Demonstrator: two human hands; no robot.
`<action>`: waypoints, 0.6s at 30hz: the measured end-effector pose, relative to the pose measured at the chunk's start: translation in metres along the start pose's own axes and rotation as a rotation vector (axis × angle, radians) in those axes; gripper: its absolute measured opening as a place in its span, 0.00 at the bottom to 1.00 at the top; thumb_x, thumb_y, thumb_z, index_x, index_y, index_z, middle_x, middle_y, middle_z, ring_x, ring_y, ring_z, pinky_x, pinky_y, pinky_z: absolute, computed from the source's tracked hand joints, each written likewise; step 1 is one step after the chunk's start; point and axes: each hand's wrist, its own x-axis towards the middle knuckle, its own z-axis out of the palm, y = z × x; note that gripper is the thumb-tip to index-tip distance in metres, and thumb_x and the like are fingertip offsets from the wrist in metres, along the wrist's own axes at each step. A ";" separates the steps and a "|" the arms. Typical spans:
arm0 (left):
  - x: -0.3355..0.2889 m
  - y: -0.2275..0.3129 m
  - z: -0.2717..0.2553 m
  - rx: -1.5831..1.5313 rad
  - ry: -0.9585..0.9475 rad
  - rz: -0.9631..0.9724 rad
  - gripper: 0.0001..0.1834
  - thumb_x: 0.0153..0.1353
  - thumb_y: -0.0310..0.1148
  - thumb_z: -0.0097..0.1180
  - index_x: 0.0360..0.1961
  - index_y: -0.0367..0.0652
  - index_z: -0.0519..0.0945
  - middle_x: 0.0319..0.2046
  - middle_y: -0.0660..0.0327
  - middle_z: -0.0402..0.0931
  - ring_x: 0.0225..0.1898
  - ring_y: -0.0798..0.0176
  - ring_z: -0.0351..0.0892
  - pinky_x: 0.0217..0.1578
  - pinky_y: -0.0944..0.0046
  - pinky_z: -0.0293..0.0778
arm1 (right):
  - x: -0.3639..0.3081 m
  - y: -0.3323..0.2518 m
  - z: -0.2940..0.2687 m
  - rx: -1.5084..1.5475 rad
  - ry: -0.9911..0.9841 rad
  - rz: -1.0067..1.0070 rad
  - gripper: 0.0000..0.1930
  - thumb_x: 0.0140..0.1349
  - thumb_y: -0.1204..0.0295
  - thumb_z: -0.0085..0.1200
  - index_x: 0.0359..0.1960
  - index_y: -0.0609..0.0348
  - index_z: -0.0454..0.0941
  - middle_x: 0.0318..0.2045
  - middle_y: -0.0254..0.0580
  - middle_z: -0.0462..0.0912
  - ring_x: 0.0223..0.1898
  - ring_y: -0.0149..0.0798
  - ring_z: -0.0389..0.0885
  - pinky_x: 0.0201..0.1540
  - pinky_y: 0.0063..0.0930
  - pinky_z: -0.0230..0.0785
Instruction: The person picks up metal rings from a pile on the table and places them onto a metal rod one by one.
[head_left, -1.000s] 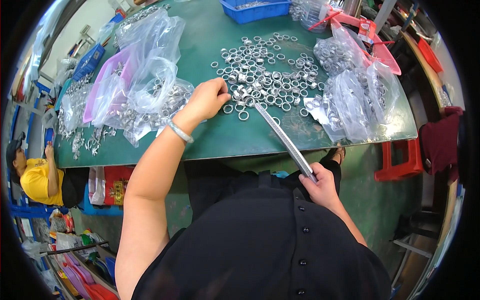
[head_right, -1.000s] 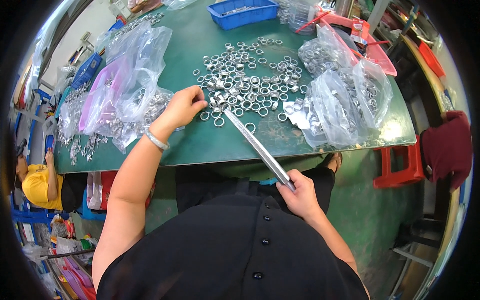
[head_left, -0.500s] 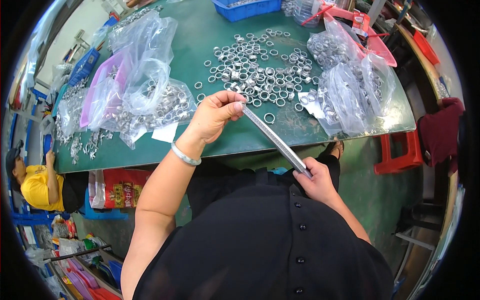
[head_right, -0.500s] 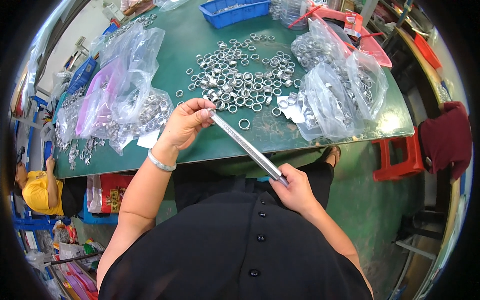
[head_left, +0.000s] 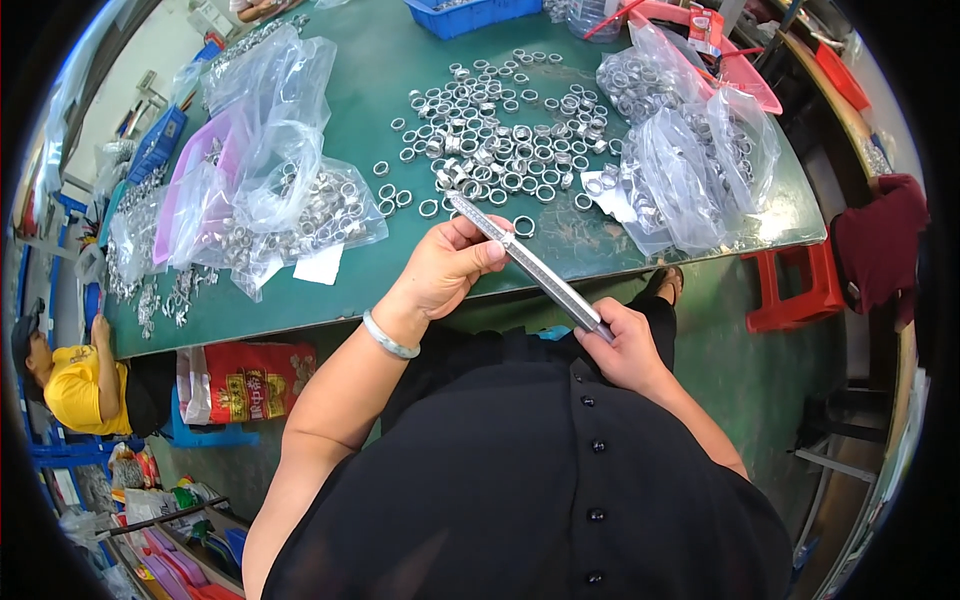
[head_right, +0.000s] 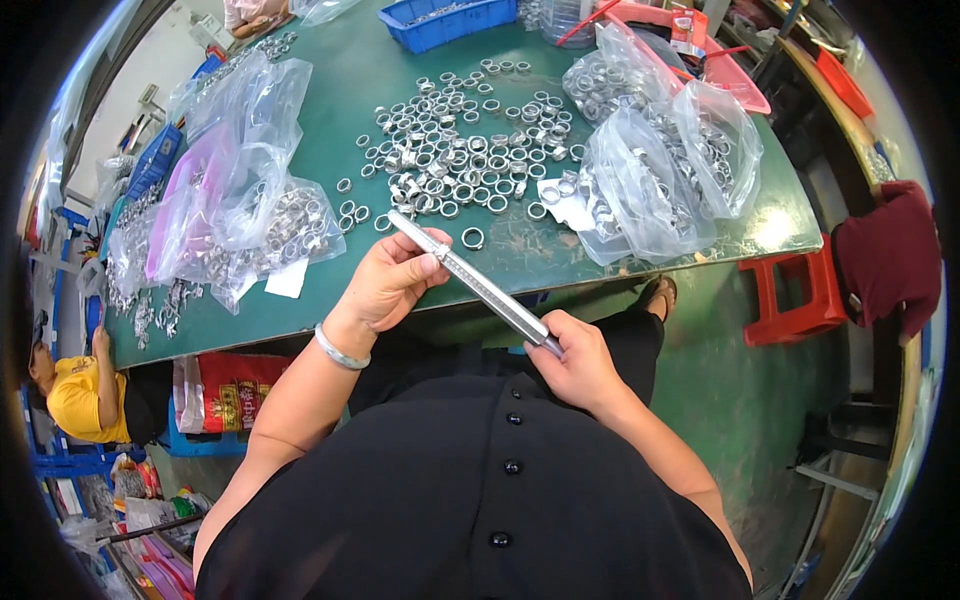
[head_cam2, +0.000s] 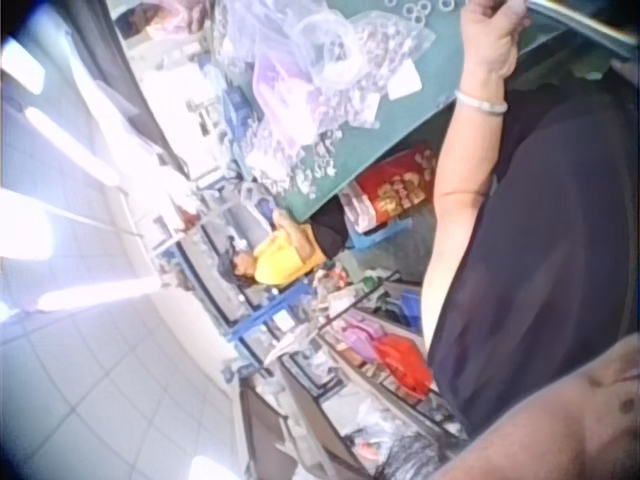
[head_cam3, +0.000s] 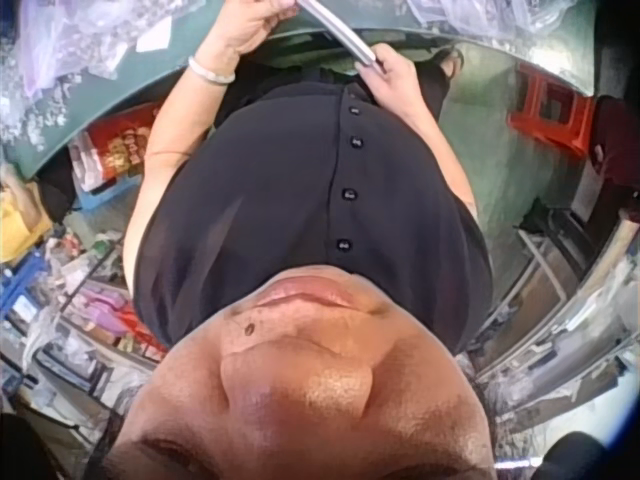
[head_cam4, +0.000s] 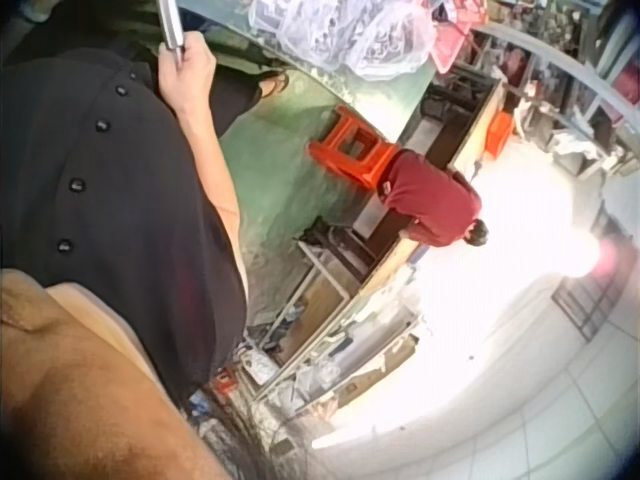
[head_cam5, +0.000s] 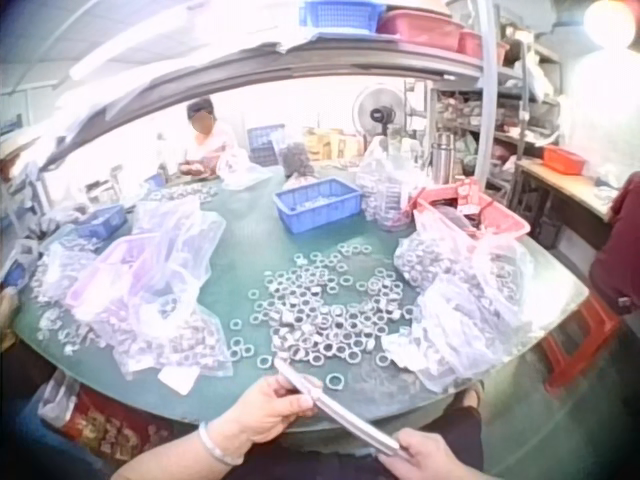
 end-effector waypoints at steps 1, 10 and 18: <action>0.000 -0.001 0.000 -0.002 -0.007 0.004 0.15 0.53 0.24 0.57 0.42 0.36 0.74 0.33 0.63 0.74 0.34 0.71 0.72 0.36 0.73 0.69 | 0.000 0.000 0.000 -0.002 0.000 -0.001 0.06 0.49 0.76 0.55 0.25 0.62 0.70 0.17 0.41 0.69 0.17 0.36 0.68 0.21 0.25 0.60; 0.001 0.003 0.018 0.104 0.101 0.140 0.15 0.51 0.21 0.57 0.42 0.34 0.73 0.33 0.62 0.74 0.34 0.70 0.72 0.38 0.72 0.69 | -0.001 0.000 -0.001 -0.010 0.010 0.007 0.06 0.49 0.77 0.55 0.25 0.63 0.70 0.17 0.41 0.69 0.17 0.36 0.68 0.21 0.25 0.60; 0.001 0.000 0.005 0.074 0.036 0.007 0.14 0.50 0.22 0.59 0.41 0.34 0.74 0.33 0.63 0.74 0.35 0.71 0.72 0.39 0.73 0.68 | -0.002 0.004 0.001 0.000 0.014 0.008 0.06 0.49 0.77 0.55 0.24 0.63 0.70 0.17 0.41 0.69 0.17 0.35 0.68 0.21 0.25 0.60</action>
